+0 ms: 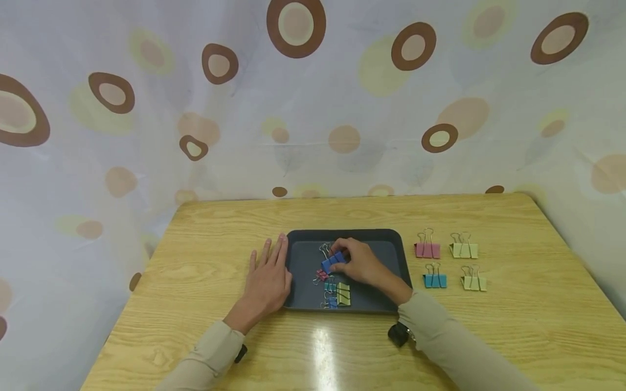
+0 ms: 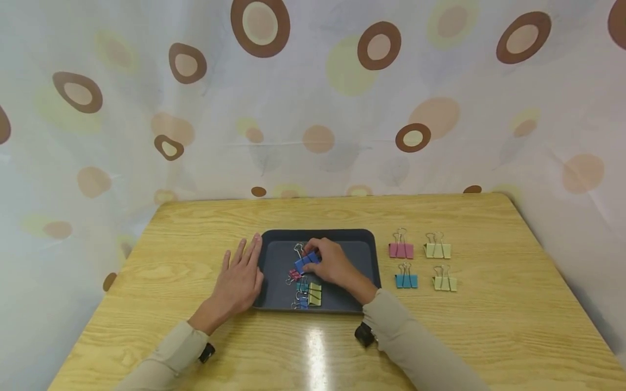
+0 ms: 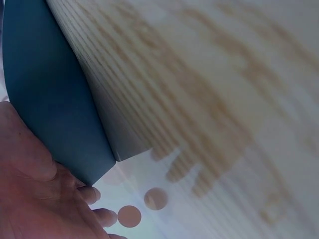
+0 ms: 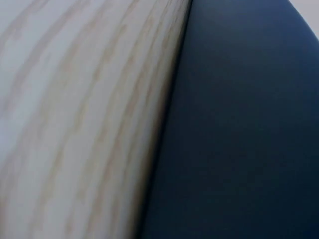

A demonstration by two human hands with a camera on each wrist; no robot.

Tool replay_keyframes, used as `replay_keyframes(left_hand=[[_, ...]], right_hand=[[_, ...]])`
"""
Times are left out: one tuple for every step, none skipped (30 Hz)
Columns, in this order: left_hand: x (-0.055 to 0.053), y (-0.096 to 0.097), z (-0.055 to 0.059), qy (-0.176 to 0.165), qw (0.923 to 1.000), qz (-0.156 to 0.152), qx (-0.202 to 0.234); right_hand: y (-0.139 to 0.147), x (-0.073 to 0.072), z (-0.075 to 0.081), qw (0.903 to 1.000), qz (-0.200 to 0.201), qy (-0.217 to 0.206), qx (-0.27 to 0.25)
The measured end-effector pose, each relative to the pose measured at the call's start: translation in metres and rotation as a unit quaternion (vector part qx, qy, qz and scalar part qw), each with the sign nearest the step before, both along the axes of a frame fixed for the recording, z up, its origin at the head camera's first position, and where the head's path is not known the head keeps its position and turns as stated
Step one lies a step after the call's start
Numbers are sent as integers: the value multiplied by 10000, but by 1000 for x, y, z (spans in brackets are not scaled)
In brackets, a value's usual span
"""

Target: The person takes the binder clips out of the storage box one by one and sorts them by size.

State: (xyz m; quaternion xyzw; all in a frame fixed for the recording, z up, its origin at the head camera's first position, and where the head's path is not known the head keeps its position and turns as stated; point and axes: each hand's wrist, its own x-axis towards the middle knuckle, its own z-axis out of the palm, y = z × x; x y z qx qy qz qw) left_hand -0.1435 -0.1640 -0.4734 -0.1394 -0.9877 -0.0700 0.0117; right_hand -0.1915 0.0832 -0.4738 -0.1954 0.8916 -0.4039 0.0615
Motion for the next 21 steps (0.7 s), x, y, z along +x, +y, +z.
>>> replay_keyframes(left_hand=[[0,0,0,-2,10000,1,6],[0,0,0,-5,10000,1,22],[0,0,1,-2,10000,1,37],[0,0,0,-12,10000,-1,41],[0,-1,0,-10,10000,-1,47],[0,-1,0,-17,10000,-1,39],[0,-1,-1,-26,10000,0,26],[0,-1,-1,-30,10000,2,25],[0,-1,-1,-44,10000,5,21],[0,0,-1,-56,10000,-1,16],[0,0,-1,-63,10000,-6,23],[0,1,0,-70,10000,-13,29],[-1,1,0,-70,10000,-20,50],[0,1,0,-71,9999,-28,68],[0,1,1,-76,9999,-31,66],[0,1,1,-75,9999,-36,73],[0,1,2,-75,9999,-38,71],[0,1,2,-79,9999,-37,61],[1,1,2,-75,9999,-38,55],[1,1,3,-72,10000,-38,52],[1,1,3,-65,10000,-39,52]], right_hand=[[1,0,0,10000,19,32,-24],[2,0,0,9999,49,66,-59],[4,-1,0,9999,76,88,-100],[5,-1,-1,9998,102,109,-144],[7,-1,-2,9996,127,130,-195],[8,-2,-2,9995,149,153,-225],[10,-2,-3,9994,162,157,-258],[11,-2,-4,9993,160,152,-289],[13,-2,-4,9993,144,145,-313],[14,-1,-5,9993,117,136,-330],[15,-1,-5,9993,89,123,-355],[17,0,-4,9992,52,106,-373],[19,1,-3,9992,17,93,-395],[20,2,-2,9991,-26,71,-425],[21,3,-1,9989,-58,56,-465],[22,4,0,9987,-85,38,-510],[23,5,1,9983,-100,18,-571],[25,6,3,9980,-122,5,-619],[26,8,4,9976,-141,-14,-679],[27,9,5,9972,-161,-23,-734],[28,10,7,9967,-179,-34,-786]])
